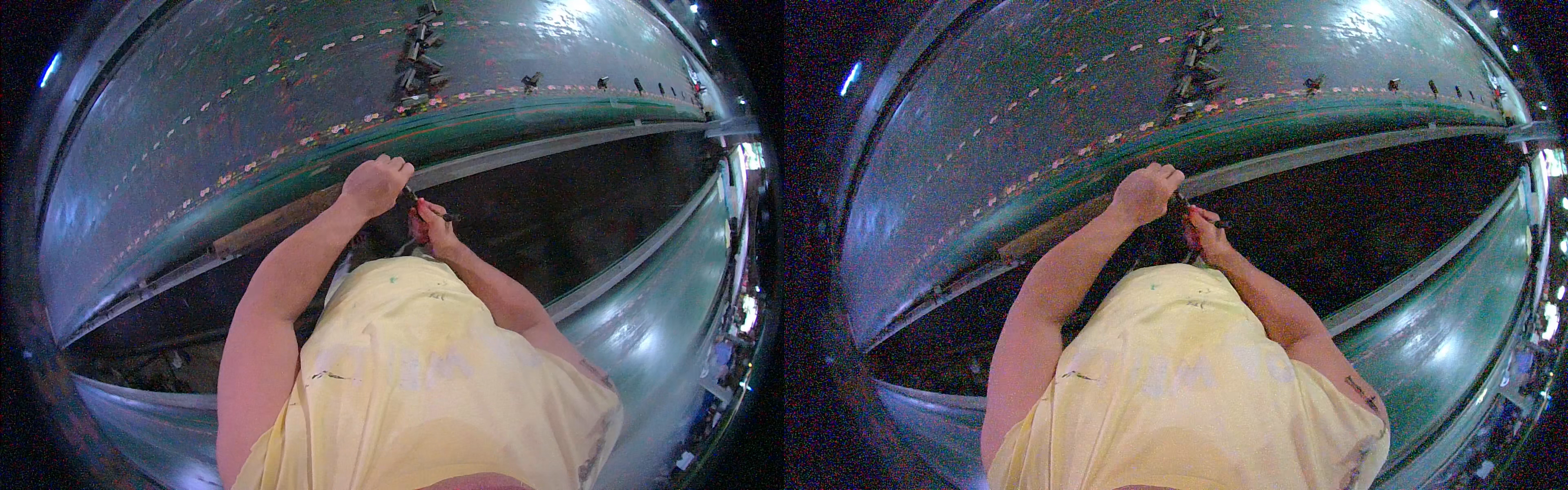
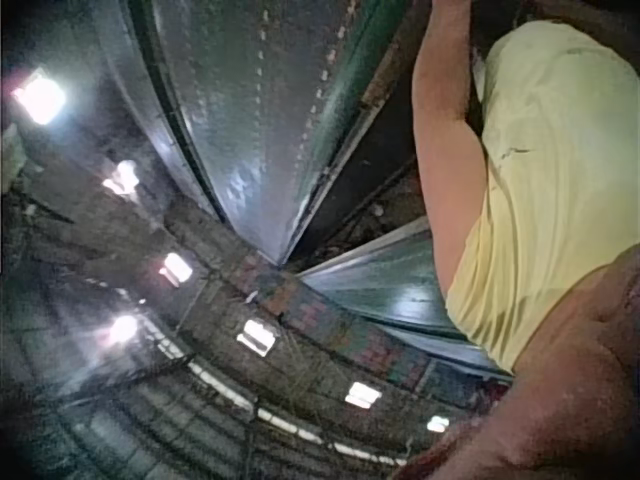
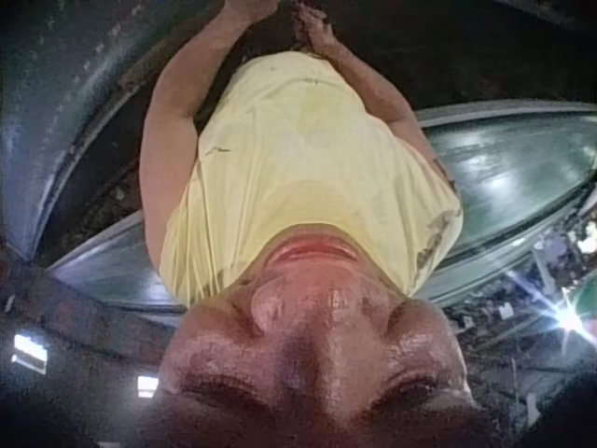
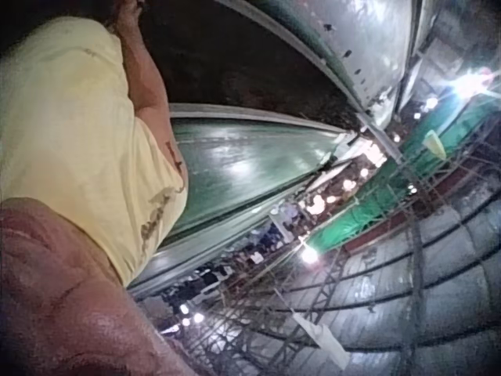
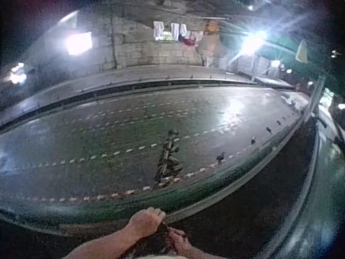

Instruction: The person repeatedly picks up small metal clips from a green conveyor belt and uses a wooden block to press or adjust them. The person handles the clips one at a time, placing them back on the belt after each adjustment.

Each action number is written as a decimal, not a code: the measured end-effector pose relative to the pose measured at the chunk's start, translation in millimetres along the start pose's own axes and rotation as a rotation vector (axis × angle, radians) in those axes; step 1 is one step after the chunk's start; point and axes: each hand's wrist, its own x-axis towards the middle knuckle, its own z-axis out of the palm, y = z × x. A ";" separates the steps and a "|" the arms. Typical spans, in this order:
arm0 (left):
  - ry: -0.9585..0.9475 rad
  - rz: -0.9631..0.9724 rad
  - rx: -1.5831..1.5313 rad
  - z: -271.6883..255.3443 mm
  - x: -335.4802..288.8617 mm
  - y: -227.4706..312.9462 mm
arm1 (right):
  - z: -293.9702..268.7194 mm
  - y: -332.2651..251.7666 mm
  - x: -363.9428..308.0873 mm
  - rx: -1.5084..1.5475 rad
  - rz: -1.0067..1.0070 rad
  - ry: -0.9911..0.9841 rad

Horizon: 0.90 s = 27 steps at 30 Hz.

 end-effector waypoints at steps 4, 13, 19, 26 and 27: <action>-0.025 -0.006 -0.017 -4.9 1.3 -0.2 | -5.2 17.1 7.4 -0.142 -0.152 0.093; -0.144 -0.385 -0.144 -18.2 -14.0 -17.2 | -68.1 32.2 -37.1 -0.715 -0.607 0.557; -0.090 -0.372 -0.157 -19.0 -24.6 -14.9 | -68.9 -46.6 -31.8 -0.177 -0.642 0.813; -0.039 -0.375 -0.159 -11.2 -24.9 -18.2 | 0.4 -35.3 -0.3 -0.572 -0.642 0.378; -0.006 -0.366 -0.166 -7.1 -27.3 -20.6 | 7.6 -30.6 3.4 -0.690 -0.625 0.248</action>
